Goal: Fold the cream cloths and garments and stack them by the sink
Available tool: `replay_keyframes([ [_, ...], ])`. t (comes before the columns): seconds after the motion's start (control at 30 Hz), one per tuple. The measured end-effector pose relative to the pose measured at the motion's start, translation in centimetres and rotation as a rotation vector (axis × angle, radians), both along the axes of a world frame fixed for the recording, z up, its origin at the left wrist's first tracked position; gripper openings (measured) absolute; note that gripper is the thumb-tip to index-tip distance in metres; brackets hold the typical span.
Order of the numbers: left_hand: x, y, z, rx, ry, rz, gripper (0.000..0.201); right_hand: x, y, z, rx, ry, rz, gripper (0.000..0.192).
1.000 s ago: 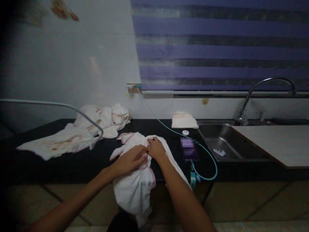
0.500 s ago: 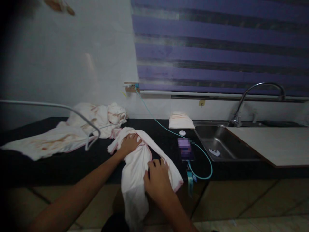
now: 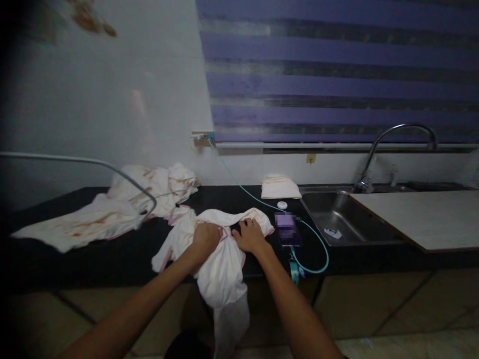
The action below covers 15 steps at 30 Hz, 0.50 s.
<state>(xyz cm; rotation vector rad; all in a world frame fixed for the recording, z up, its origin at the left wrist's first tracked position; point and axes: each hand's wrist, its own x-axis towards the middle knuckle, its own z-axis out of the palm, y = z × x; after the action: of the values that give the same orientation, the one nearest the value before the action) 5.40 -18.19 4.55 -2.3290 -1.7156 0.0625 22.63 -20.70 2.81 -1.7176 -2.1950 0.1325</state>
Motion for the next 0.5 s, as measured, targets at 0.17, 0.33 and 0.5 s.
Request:
replay_keyframes([
  [0.17,0.6,-2.1,0.0,-0.043,0.019,-0.052,0.04,-2.1,1.6,-0.1,0.013,-0.041,-0.138,0.05],
  [0.33,1.0,-1.6,0.2,-0.057,0.02,-0.096,0.037,-3.7,-0.8,-0.8,0.072,-0.032,-0.148,0.039],
  [0.5,1.2,-0.3,0.4,-0.059,-0.006,-0.122,0.028,-3.6,-2.8,-0.7,0.064,-0.031,-0.114,0.038],
])
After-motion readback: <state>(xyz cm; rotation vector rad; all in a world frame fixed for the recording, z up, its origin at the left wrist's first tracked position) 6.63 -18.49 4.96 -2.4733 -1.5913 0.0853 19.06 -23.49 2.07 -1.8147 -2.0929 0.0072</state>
